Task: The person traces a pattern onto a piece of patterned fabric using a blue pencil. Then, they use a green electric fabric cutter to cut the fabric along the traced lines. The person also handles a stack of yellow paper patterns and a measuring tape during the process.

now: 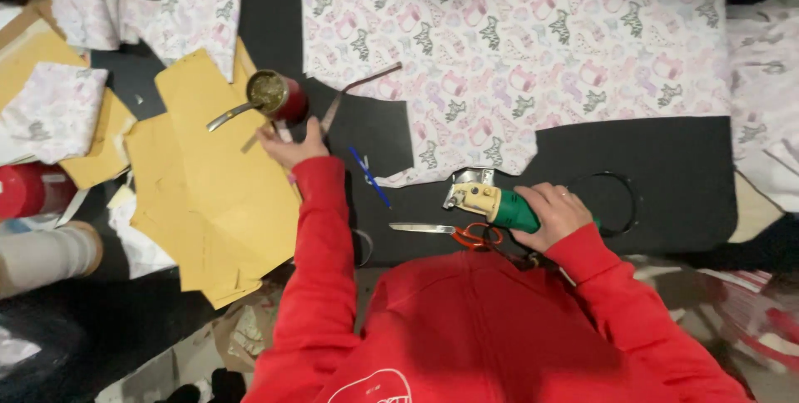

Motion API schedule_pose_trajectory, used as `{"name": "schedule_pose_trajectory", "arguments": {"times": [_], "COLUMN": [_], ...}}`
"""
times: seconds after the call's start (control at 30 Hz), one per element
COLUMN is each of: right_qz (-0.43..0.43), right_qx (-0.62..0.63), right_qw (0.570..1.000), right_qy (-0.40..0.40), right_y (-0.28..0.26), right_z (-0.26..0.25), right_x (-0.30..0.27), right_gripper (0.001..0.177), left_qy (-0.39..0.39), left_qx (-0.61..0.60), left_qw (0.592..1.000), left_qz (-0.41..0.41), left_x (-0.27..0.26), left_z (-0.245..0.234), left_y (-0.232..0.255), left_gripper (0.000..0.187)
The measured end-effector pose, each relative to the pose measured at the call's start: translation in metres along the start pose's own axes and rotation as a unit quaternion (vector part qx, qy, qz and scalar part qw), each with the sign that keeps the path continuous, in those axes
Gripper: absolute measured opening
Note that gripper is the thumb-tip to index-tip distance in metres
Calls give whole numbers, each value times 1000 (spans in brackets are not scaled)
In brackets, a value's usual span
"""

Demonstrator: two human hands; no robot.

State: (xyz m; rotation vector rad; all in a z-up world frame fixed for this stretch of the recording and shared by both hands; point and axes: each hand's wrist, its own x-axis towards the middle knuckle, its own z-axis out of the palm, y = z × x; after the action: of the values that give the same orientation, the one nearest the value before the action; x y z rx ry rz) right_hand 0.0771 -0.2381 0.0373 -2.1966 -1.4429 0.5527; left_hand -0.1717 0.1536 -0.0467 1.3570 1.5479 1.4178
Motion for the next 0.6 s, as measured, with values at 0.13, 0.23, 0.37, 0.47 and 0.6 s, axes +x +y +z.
{"name": "schedule_pose_trajectory", "arguments": {"times": [0.13, 0.23, 0.37, 0.47, 0.6], "right_qz": [5, 122, 278, 357, 455], "right_qx": [90, 161, 546, 627, 529], "right_qw": [996, 979, 788, 690, 716], "right_qy": [23, 21, -65, -64, 10], "right_y": [22, 58, 137, 158, 173], "right_z": [-25, -30, -29, -51, -81], "right_x": [-15, -51, -95, -97, -90], "right_gripper": [60, 61, 53, 53, 50], "left_qy": [-105, -267, -476, -592, -681], "left_qx": [200, 200, 129, 110, 146], "left_qw": [947, 904, 831, 761, 653], "left_qz": [230, 267, 257, 243, 299], "left_x": [-101, -150, -194, -218, -259], "left_z": [-31, -29, 5, 52, 126], "left_y": [77, 111, 127, 131, 120], "left_gripper": [88, 64, 29, 21, 23]}}
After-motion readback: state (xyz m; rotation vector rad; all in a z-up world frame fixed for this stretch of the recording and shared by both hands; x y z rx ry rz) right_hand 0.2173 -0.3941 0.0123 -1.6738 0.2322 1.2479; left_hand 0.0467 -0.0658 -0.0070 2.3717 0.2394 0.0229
